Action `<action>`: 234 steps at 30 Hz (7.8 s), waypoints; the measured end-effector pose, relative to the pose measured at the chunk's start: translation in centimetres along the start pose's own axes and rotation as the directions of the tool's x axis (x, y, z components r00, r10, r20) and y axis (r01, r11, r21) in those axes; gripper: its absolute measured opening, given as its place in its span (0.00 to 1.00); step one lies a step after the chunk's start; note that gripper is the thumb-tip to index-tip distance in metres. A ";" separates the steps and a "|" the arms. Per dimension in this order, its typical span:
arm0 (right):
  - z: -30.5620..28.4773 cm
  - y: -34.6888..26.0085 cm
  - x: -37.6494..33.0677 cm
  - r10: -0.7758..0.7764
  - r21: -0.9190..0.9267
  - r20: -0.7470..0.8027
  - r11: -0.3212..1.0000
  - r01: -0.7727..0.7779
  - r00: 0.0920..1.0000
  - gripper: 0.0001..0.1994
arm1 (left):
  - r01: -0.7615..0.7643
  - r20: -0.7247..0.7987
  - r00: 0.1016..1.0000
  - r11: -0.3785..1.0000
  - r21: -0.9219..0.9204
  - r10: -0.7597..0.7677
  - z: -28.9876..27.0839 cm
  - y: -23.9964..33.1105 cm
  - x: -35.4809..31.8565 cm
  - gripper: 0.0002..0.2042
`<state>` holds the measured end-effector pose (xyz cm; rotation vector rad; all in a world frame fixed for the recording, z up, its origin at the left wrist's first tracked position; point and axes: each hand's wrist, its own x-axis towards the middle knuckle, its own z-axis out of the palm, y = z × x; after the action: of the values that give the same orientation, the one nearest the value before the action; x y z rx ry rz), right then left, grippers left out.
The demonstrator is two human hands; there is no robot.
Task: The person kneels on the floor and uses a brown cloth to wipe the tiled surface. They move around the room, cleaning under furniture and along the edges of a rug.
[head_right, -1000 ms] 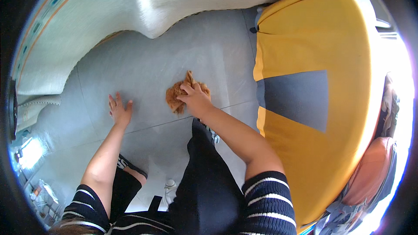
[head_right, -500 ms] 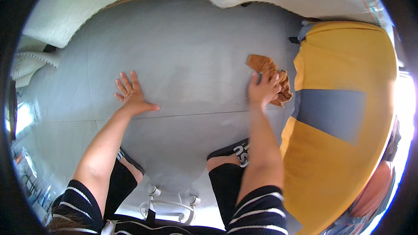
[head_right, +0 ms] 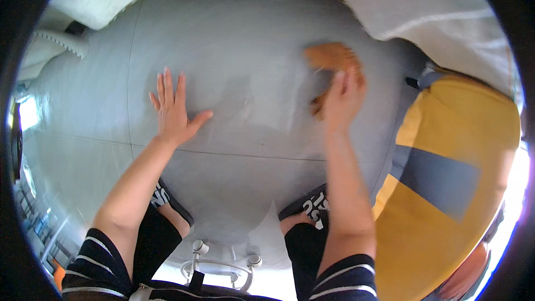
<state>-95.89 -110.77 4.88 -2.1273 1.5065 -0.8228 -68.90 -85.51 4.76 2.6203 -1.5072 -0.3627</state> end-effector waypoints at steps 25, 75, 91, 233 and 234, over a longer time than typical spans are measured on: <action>28.0 -27.3 9.8 -0.294 -0.519 0.552 0.611 0.598 0.780 0.26 | 0.012 -0.273 0.952 0.904 -0.427 -0.141 -0.7 -8.2 2.1 0.35; 18.8 -27.8 -6.1 -0.631 0.294 0.705 0.676 0.676 0.324 0.25 | -0.081 -0.618 0.761 0.915 -0.394 -0.199 -1.0 -14.1 -0.3 0.15; -4.7 -3.7 4.3 0.130 -0.065 0.479 0.992 -0.112 0.868 0.33 | -0.013 -0.564 0.822 0.987 -0.161 -0.081 0.4 -13.8 0.9 0.17; 1.1 2.7 18.1 0.356 -0.743 0.314 0.670 -0.006 0.880 0.22 | -0.439 -0.171 0.886 0.898 -0.011 0.431 2.8 22.2 12.3 0.30; 1.0 3.2 15.4 0.217 -0.694 0.266 0.719 0.030 0.939 0.21 | -0.430 -0.168 0.889 0.903 0.005 0.425 2.7 22.0 12.4 0.29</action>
<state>-93.70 -126.37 5.73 -2.4765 1.8982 0.2158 -82.07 -107.21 4.65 2.1400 -1.9303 -0.1208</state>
